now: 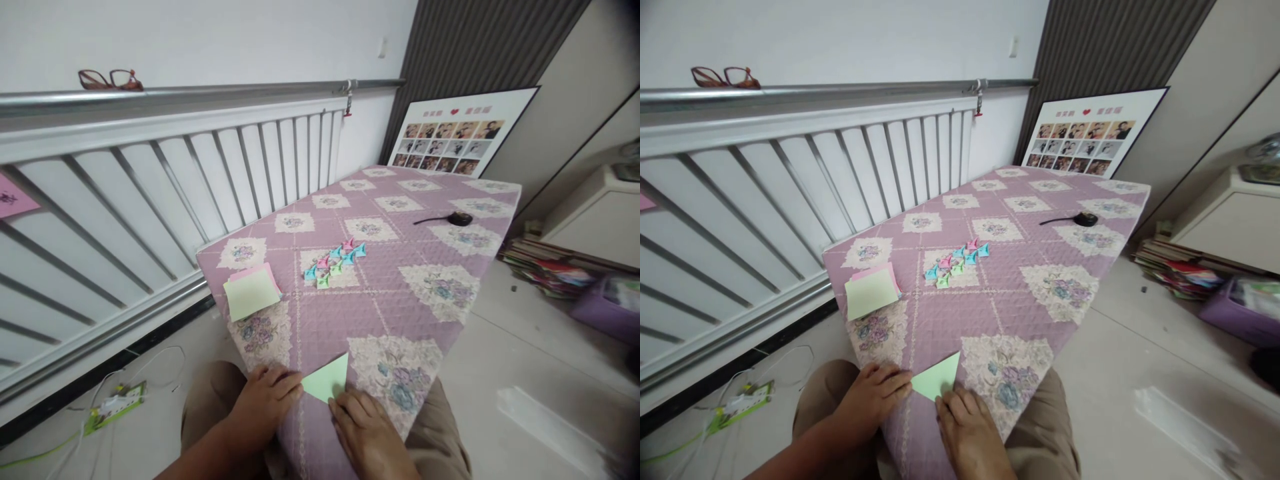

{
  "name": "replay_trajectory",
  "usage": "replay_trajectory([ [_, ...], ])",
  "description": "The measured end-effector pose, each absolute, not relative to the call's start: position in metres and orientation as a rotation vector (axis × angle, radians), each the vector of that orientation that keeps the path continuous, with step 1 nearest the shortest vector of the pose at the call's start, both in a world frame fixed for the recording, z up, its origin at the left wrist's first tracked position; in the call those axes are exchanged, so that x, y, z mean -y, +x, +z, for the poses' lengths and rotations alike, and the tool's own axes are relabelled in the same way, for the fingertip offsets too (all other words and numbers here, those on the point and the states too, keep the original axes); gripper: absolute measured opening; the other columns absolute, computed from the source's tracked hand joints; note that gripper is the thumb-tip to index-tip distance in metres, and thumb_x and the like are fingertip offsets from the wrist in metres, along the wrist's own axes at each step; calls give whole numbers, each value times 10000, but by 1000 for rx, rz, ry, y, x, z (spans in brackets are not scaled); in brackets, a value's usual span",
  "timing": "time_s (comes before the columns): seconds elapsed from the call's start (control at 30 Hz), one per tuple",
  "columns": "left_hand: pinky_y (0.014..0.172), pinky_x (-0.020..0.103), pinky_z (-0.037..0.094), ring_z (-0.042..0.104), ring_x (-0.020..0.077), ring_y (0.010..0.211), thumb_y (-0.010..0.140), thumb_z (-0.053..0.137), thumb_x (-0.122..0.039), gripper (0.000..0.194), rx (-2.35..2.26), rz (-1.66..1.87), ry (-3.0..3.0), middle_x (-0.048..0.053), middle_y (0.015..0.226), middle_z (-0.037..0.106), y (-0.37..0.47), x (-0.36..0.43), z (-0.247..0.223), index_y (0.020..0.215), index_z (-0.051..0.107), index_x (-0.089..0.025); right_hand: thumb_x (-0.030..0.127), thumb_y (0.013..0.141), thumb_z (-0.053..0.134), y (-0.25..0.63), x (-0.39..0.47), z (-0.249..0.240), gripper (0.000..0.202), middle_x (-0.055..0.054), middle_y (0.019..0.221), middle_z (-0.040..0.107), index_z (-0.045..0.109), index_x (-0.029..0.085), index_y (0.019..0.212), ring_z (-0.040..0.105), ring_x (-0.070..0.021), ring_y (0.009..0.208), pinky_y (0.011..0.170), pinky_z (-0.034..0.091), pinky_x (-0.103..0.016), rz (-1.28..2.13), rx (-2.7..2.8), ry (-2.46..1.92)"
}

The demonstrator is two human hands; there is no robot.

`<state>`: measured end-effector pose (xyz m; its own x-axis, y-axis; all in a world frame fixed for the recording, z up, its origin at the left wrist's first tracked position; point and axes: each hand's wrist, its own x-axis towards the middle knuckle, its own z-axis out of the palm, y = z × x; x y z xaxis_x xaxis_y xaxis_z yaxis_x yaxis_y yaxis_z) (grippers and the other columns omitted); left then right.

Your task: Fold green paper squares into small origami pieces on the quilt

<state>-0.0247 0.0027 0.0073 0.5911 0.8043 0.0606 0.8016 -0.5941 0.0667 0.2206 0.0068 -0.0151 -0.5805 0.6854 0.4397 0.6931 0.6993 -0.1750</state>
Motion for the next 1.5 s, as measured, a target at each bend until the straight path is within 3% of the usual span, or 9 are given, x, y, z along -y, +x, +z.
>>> replay_trajectory([
  [0.3, 956, 345, 291, 443, 204, 1150, 944, 443, -205, 285, -1502, 143, 2775, -7, 1310, 538, -21, 2, -7, 1213, 532, -243, 179, 962, 314, 239, -3, -19, 336, -32, 1032, 689, 638, 222, 1038, 603, -195, 994, 854, 481, -339, -100, 2462, -1003],
  [0.63, 912, 401, 345, 489, 248, 1071, 921, 445, -151, 219, -1886, 125, 2487, 42, 1219, 571, 26, 5, 8, 986, 646, -209, 109, 899, 411, 232, 2, -31, 270, -36, 1035, 671, 631, 205, 1022, 580, -224, 1025, 900, 469, -354, -62, 2394, -1080],
  [0.73, 916, 369, 358, 484, 222, 1075, 930, 449, -188, 279, -1757, 277, 2539, 17, 1210, 579, 49, 8, 1, 1178, 562, -249, 92, 867, 461, 230, 4, -28, 253, -36, 1011, 668, 630, 211, 1012, 580, -217, 1014, 900, 468, -347, 31, 2333, -1098],
  [0.83, 944, 386, 339, 484, 225, 1072, 919, 482, -245, 290, -1717, 376, 2568, 15, 1204, 589, 61, 13, -13, 1199, 553, -251, 90, 833, 508, 232, 1, -18, 242, -29, 959, 664, 633, 226, 988, 598, -190, 938, 848, 486, -317, 216, 2300, -1122],
  [0.93, 955, 414, 310, 467, 240, 1105, 902, 490, -241, 316, -1790, 468, 2550, 14, 1242, 572, 61, 17, -18, 1209, 551, -286, 160, 835, 517, 235, -13, -5, 199, -59, 966, 654, 632, 215, 988, 596, -205, 912, 823, 484, -347, 335, 2264, -1259],
  [1.03, 938, 413, 303, 470, 240, 1098, 863, 526, -231, 340, -1803, 539, 2543, 6, 1241, 573, 57, 19, -15, 1183, 573, -336, 276, 847, 509, 234, -34, 5, 325, -129, 1136, 603, 581, 170, 1146, 538, -283, 1061, 873, 442, -449, 287, 2126, -1590],
  [1.1, 926, 407, 301, 479, 239, 1074, 831, 557, -233, 349, -1796, 586, 2544, 9, 1216, 587, 57, 18, -13, 1155, 596, -358, 366, 835, 519, 230, -47, 9, 361, -144, 1211, 565, 595, 179, 1134, 469, -342, 1155, 881, 406, -518, 259, 2057, -1791],
  [1.3, 910, 407, 290, 481, 247, 1056, 771, 594, -216, 357, -1770, 716, 2508, 31, 1179, 594, 57, 18, -13, 1091, 637, -369, 402, 796, 531, 216, -62, 10, 268, -100, 1288, 518, 635, 239, 981, 388, -332, 1240, 961, 288, -549, 373, 2009, -1882],
  [1.5, 917, 427, 299, 460, 254, 1068, 741, 568, -149, 463, -1674, 814, 2477, 51, 1175, 565, 55, 22, -9, 1149, 605, -362, 340, 785, 493, 214, -62, 14, 179, -77, 1003, 641, 550, 219, 904, 556, -282, 1032, 912, 339, -506, 655, 1849, -1758],
])
